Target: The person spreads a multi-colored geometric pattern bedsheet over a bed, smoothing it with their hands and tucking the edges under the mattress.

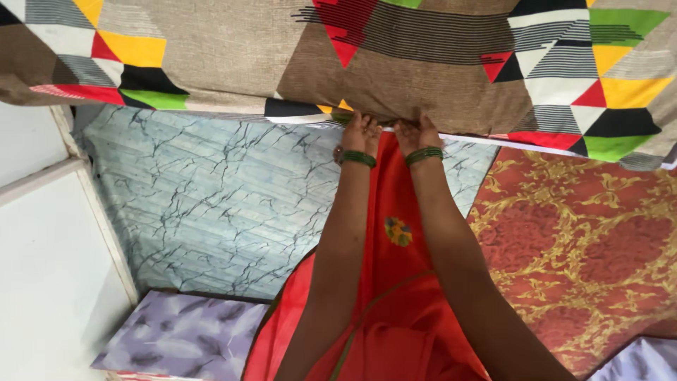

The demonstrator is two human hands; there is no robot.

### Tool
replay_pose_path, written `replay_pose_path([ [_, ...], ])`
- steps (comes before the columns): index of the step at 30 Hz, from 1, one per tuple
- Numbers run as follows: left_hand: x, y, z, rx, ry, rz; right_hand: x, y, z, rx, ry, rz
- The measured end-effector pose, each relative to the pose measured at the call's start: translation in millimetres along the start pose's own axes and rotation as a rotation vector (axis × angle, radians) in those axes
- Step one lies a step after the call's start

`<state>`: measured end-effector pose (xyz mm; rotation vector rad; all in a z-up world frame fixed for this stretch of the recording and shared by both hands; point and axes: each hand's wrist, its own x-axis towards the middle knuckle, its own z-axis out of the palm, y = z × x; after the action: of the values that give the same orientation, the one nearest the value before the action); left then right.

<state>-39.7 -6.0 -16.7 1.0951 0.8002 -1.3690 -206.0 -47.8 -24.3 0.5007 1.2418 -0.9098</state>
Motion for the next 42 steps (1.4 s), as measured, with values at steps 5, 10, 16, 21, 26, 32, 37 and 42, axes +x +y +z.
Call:
replay_pose_path([
  [5, 20.2, 3.8, 8.6, 0.058, 0.024, -0.035, -0.5, -1.1, 10.3, 0.048, -0.026, 0.028],
  [10, 13.6, 5.6, 3.6, 0.099, 0.083, 0.036, -26.6, -5.0, 37.4, 0.093, 0.178, 0.081],
  [16, -3.5, 13.2, -16.4, 0.238, 0.319, 0.213, -73.3, -26.1, 46.6, -0.094, 0.028, 0.012],
  [21, -10.5, 17.1, -35.0, 0.483, 0.422, 0.352, -80.6, -30.7, 42.0, -0.184, 0.060, -0.036],
  [26, -47.8, 7.0, -65.7, 0.659, 0.534, 0.370, -71.8, -27.2, 41.9, -0.064, 0.071, 0.106],
  [32, -65.6, 16.6, -3.3, 0.320, 0.332, 0.296, -66.2, -30.1, 51.5, -0.030, 0.100, 0.169],
  [37, -39.4, 66.2, 53.5, -0.087, 0.296, 0.048, -57.6, -21.4, 44.8, 0.073, 0.050, 0.134],
  [42, -36.0, 86.5, 27.2, -0.022, -0.420, 0.133, -49.7, -19.5, 37.3, 0.178, -0.061, 0.033],
])
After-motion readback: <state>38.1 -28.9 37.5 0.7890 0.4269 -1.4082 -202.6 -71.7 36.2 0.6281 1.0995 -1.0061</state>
